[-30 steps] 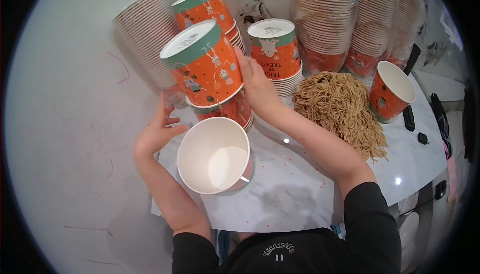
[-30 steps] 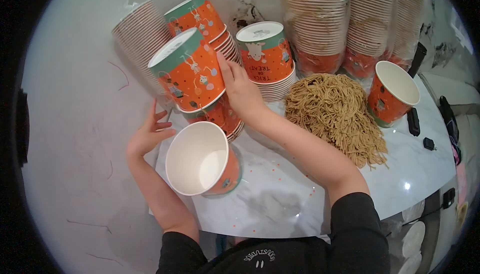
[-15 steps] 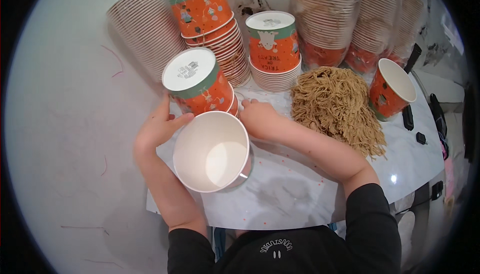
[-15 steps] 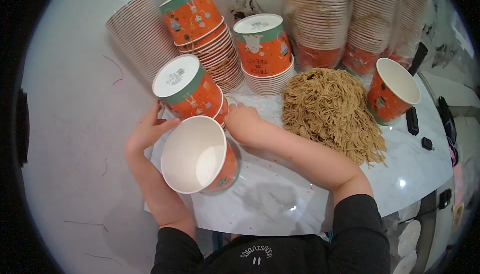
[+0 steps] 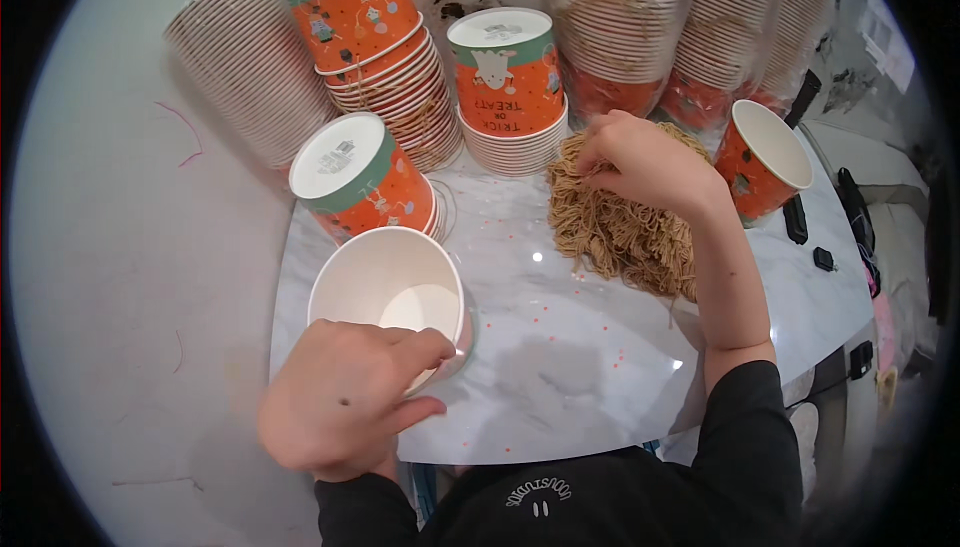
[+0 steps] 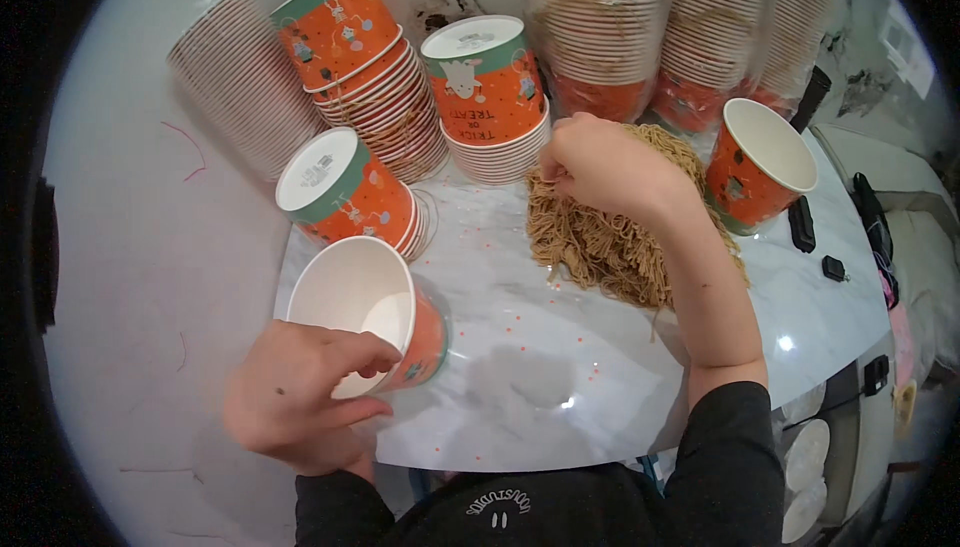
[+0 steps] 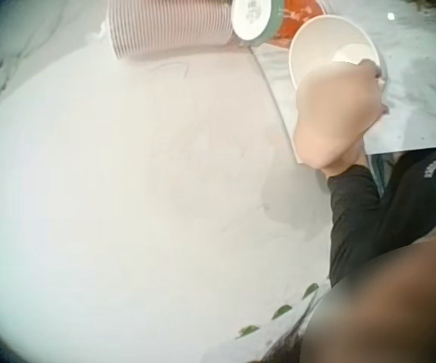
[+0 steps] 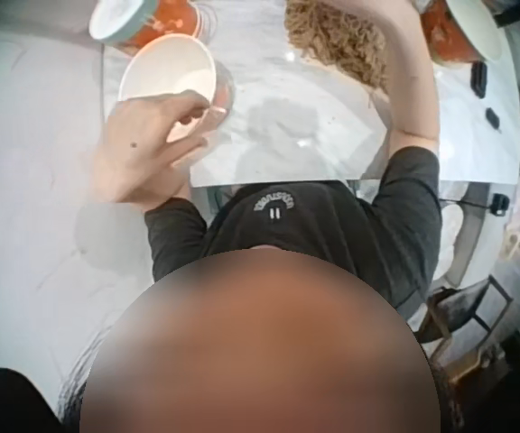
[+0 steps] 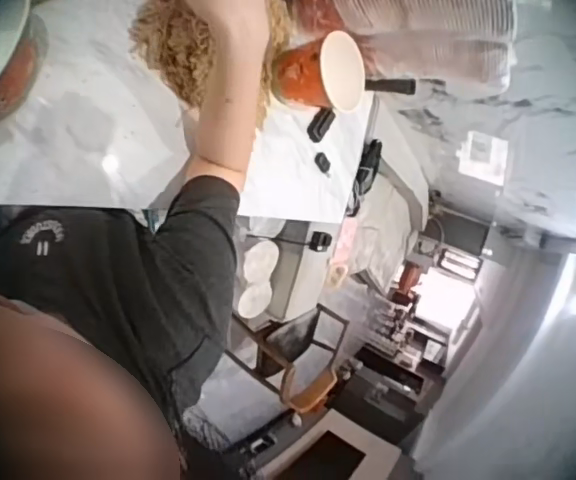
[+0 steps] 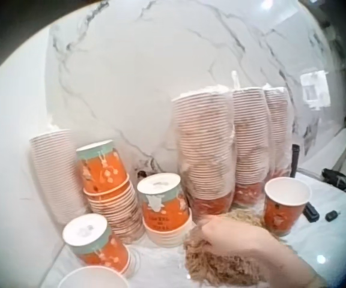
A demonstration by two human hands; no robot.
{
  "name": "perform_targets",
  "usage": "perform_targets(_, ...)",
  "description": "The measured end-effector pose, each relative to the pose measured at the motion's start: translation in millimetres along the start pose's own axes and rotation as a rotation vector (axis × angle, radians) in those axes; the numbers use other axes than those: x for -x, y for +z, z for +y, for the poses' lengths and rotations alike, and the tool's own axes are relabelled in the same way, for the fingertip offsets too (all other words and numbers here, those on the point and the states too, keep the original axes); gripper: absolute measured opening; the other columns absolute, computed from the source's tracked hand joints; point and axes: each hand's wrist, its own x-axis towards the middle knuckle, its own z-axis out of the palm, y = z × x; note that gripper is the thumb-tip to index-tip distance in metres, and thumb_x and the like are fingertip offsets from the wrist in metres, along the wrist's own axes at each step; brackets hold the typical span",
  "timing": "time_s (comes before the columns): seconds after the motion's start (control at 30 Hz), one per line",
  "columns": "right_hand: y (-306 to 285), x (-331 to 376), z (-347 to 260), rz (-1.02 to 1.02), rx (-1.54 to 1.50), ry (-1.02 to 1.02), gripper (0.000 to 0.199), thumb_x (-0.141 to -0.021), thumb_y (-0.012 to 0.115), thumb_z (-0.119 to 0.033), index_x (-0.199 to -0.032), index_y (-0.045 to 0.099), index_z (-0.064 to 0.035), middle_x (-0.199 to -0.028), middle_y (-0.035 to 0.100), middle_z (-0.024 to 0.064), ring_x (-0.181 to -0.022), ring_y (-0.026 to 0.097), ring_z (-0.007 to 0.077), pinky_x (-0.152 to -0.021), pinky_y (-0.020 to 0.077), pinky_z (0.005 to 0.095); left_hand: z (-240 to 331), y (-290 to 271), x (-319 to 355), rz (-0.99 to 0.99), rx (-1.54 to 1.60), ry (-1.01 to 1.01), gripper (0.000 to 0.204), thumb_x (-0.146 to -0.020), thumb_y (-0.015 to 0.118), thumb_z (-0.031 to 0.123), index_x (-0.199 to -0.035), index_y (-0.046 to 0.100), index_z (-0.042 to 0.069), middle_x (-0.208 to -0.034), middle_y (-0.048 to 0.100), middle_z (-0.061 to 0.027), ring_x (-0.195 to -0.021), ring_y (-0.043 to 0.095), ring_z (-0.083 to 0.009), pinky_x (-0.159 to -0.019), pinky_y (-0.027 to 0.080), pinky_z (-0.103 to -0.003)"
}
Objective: Manual assembly of paper cups by threading and tying elastic strings through pre-punched holes.
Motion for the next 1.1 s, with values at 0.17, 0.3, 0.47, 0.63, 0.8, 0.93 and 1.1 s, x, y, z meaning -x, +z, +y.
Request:
perform_targets(0.17, -16, 3, 19, -0.129, 0.099, 0.134, 0.016, -0.074, 0.074, -0.004, -0.089, 0.074, -0.0005, -0.084, 0.066, 0.0149, -0.088, 0.064, 0.0327, -0.079, 0.0528, 0.0422, 3, 16, -25, 0.095, 0.005, 0.075, 0.021, -0.077, 0.076, 0.008, -0.096, 0.066, 0.01, -0.081, 0.072, -0.0074, -0.077, 0.071, -0.0286, -0.065, 0.053, -0.037)
perform_targets(0.3, -25, 3, 12, -0.118, 0.03, 0.119, 0.012, -0.075, 0.071, -0.006, -0.085, 0.069, 0.0004, -0.081, 0.065, 0.0151, -0.081, 0.065, 0.0323, -0.075, 0.0522, 0.0419, 3, 24, -45, 0.182, 0.144, 0.172, 0.017, -0.082, 0.073, 0.005, -0.097, 0.065, 0.009, -0.086, 0.071, -0.0069, -0.079, 0.071, -0.0271, -0.066, 0.053, -0.037)
perform_targets(0.47, -27, 0, -1, -0.155, -0.048, 0.128, 0.011, -0.077, 0.066, -0.007, -0.079, 0.06, 0.0015, -0.078, 0.064, 0.0142, -0.076, 0.063, 0.0295, -0.071, 0.0501, 0.0388, -4, 39, -63, 0.239, 0.142, 0.146, 0.017, -0.084, 0.069, 0.003, -0.101, 0.065, 0.006, -0.089, 0.07, -0.0102, -0.079, 0.069, -0.0287, -0.067, 0.054, -0.037)
perform_targets(0.63, -30, -2, -11, -0.172, -0.341, 0.01, 0.011, -0.089, 0.062, -0.01, -0.088, 0.057, -0.0005, -0.073, 0.057, 0.0055, -0.069, 0.054, 0.0145, -0.065, 0.0463, 0.0306, -17, 32, -67, 0.168, 0.275, 0.067, 0.018, -0.086, 0.07, 0.001, -0.104, 0.066, 0.003, -0.094, 0.071, -0.0079, -0.077, 0.071, -0.019, -0.067, 0.056, -0.029)
perform_targets(0.8, -18, -4, -51, -0.016, -0.661, -0.098, 0.011, -0.098, 0.059, -0.011, -0.095, 0.057, -0.0014, -0.075, 0.055, 0.0016, -0.069, 0.05, 0.0096, -0.063, 0.0443, 0.0278, -22, 33, -77, 0.464, 0.84, -0.056, 0.028, -0.091, 0.072, 0.007, -0.116, 0.067, -0.003, -0.099, 0.075, -0.0055, -0.084, 0.07, -0.0113, -0.071, 0.056, -0.025)
perform_targets(0.93, -20, 5, -93, -0.034, -0.73, -0.055, 0.008, -0.094, 0.062, -0.007, -0.096, 0.058, -0.0016, -0.076, 0.056, 0.0035, -0.07, 0.053, 0.0111, -0.063, 0.0445, 0.0268, -19, 21, -71, 0.244, 1.116, -0.123, 0.027, -0.093, 0.073, 0.008, -0.117, 0.069, -0.003, -0.099, 0.075, -0.008, -0.077, 0.069, -0.0096, -0.068, 0.055, -0.022)
perform_targets(1.1, -15, 2, -91, 0.1, -0.717, -0.09, 0.007, -0.091, 0.063, -0.005, -0.094, 0.059, -0.0003, -0.079, 0.057, 0.0037, -0.071, 0.054, 0.011, -0.064, 0.0444, 0.0263, -28, 13, -64, 0.265, 1.017, -0.202, 0.019, -0.092, 0.075, 0.011, -0.105, 0.073, -0.003, -0.088, 0.075, -0.0071, -0.075, 0.069, -0.0075, -0.064, 0.054, -0.021)
